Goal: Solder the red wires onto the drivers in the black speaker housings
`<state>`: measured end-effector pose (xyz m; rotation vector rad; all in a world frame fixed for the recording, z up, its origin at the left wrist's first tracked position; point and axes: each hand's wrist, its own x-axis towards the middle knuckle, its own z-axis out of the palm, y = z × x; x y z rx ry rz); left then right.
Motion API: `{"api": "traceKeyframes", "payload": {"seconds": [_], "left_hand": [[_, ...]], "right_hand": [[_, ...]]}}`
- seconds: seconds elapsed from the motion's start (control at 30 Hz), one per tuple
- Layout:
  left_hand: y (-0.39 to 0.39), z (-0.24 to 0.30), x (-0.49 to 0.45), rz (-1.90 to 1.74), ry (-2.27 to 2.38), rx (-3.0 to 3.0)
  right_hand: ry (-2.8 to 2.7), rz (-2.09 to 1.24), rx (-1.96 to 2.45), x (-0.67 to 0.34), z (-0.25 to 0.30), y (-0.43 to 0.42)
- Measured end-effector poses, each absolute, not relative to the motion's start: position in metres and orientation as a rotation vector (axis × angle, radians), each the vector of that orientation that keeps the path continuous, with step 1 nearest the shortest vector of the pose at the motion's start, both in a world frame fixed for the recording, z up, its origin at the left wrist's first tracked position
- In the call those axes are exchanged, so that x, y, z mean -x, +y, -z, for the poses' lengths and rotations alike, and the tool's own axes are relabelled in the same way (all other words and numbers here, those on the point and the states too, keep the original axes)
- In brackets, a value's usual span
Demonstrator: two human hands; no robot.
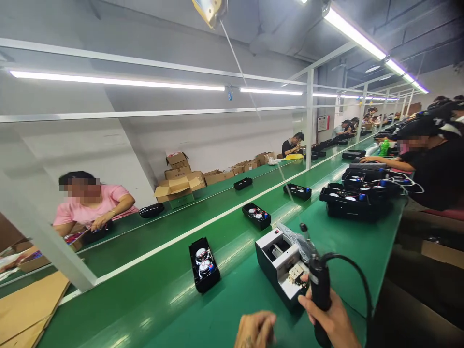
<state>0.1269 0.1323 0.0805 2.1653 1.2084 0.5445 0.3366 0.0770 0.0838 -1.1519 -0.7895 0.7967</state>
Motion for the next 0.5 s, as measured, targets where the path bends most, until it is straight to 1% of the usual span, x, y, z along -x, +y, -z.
{"api": "traceKeyframes", "payload": {"seconds": [0.07, 0.17, 0.27, 0.33, 0.4, 0.5], "left_hand": [[0.164, -0.099, -0.151, -0.657, 1.234, -2.077], [0.203, -0.127, -0.182, -0.861, 1.23, -1.989], [0.218, -0.133, -0.191, -0.985, 1.222, -1.923], [0.215, -0.119, -0.177, -1.018, 1.24, -1.877], [0.207, -0.092, -0.149, -1.031, 1.294, -1.839], [0.194, -0.049, -0.094, -1.106, 1.559, -1.916]], "right_hand": [[-0.874, -0.682, 1.298, -0.347, -0.075, 0.087], [-1.006, -0.611, 1.406, -0.359, -0.06, 0.102], [-1.086, -0.562, 1.454, -0.369, -0.04, 0.112], [-1.118, -0.55, 1.455, -0.374, -0.019, 0.115], [-1.132, -0.558, 1.462, -0.376, 0.006, 0.117], [-0.99, -0.465, 1.55, -0.373, 0.043, 0.118]]}}
